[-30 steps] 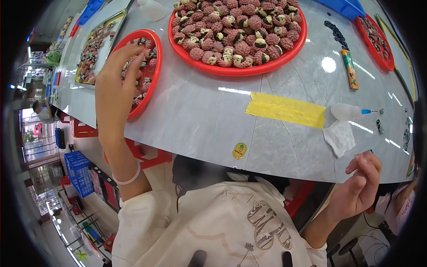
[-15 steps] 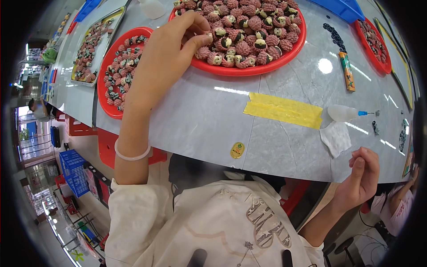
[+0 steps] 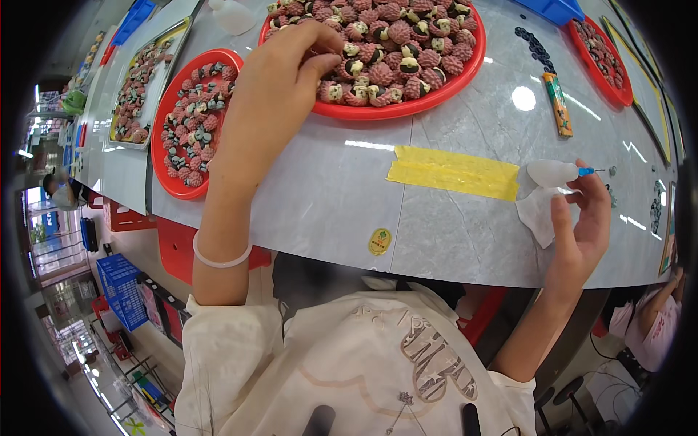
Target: The person assembles small figurines by applying glue to the heads with a squeeze bottle dispenser, attaching the body pieces by hand, and placing the finished figurines into a tray.
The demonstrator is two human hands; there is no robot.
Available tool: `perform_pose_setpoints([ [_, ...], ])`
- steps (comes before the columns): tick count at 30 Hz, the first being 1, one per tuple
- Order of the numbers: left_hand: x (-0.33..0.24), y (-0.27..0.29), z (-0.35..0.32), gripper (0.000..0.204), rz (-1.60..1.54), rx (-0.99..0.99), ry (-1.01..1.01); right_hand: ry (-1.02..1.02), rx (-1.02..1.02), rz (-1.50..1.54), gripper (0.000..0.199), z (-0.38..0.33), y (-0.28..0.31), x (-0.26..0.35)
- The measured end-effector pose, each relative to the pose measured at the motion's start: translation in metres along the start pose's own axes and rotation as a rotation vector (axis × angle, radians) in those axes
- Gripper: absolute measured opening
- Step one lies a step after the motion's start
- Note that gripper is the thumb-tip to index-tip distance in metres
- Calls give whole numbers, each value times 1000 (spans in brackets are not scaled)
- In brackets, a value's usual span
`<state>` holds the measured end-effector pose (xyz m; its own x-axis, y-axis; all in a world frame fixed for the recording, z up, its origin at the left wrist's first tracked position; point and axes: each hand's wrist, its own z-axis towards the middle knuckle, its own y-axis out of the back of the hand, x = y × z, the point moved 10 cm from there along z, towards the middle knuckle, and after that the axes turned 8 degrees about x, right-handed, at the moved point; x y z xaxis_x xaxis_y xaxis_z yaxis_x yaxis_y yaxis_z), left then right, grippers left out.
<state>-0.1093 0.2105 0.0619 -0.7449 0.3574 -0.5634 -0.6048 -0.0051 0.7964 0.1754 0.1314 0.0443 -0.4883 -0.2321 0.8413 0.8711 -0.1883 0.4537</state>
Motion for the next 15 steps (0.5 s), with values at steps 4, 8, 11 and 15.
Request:
perform_pose_setpoints([
  [4,-7,21,-6,14,-80,-174,10,-40,122,-112,30,7,-20,3],
  [8,-3,32,-14,20,-443,-308,90,-112,101,36,27,5,-21,-6],
  [11,6,22,-20,23,-792,-250,72,-105,36,209,30,-4,-5,-12],
  [15,-15,-10,-40,22,-1238,-158,132,-182,49,374,38,-17,9,-15],
])
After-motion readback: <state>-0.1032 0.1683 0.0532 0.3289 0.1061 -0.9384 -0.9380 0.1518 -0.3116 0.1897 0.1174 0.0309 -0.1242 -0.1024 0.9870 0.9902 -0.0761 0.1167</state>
